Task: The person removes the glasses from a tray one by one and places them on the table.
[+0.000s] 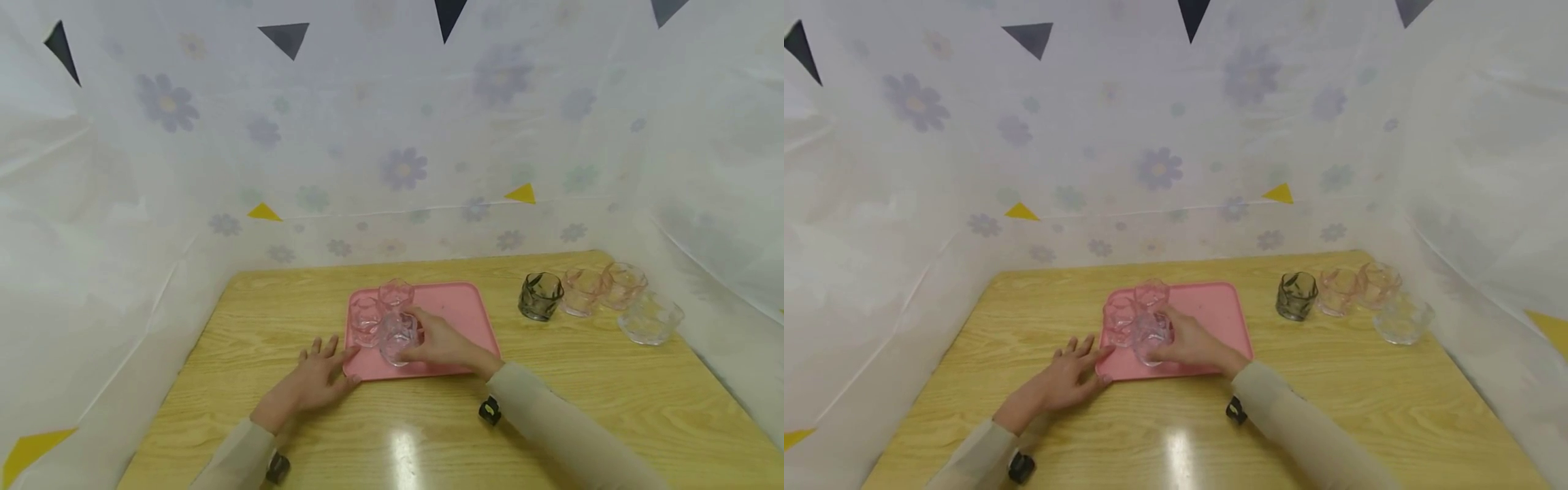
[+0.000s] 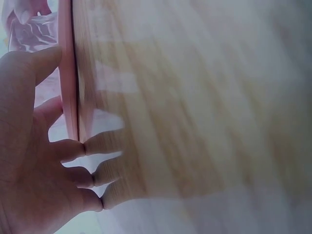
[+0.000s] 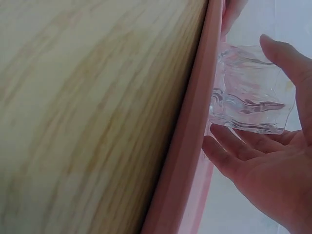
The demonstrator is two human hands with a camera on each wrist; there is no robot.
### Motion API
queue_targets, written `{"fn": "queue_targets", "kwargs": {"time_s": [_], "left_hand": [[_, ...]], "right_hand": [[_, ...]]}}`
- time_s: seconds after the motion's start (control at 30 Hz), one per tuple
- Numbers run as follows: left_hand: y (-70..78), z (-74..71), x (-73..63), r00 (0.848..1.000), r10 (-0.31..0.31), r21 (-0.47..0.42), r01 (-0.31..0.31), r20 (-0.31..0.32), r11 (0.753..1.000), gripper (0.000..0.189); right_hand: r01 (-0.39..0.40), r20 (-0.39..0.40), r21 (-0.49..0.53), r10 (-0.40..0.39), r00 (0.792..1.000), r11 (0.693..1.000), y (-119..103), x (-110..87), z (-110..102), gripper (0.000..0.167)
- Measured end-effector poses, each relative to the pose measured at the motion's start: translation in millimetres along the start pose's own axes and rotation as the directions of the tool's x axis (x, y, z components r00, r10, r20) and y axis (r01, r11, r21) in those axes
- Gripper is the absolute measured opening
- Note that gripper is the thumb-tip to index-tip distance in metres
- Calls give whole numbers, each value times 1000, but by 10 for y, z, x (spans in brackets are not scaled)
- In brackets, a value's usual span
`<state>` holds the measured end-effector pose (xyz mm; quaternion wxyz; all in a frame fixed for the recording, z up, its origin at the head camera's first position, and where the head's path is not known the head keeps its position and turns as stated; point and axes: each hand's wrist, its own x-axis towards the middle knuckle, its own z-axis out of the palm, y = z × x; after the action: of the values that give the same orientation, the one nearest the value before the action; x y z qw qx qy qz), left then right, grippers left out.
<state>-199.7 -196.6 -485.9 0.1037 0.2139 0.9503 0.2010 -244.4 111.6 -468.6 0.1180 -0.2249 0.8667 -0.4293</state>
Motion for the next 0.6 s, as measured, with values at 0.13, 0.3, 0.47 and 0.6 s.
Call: {"fn": "queue_targets", "kwargs": {"time_s": [0.13,0.3,0.47,0.6], "left_hand": [[-1,-8,-4,1000,1,-2,-1,-3,1000,67],[8,-18,-3,1000,-6,-4,6,-2,1000,67],[22,-29,-2,1000,-10,-5,10,12,1000,67],[28,-23,3,1000,-15,-7,15,12,1000,67]], "right_hand": [[2,-10,-27,-2,1000,1000,10,30,21,102],[3,-22,-47,-4,1000,999,-2,44,34,100],[-7,-32,-30,6,999,1000,-13,43,37,97],[-14,-43,-36,12,999,999,1,22,38,93]]}}
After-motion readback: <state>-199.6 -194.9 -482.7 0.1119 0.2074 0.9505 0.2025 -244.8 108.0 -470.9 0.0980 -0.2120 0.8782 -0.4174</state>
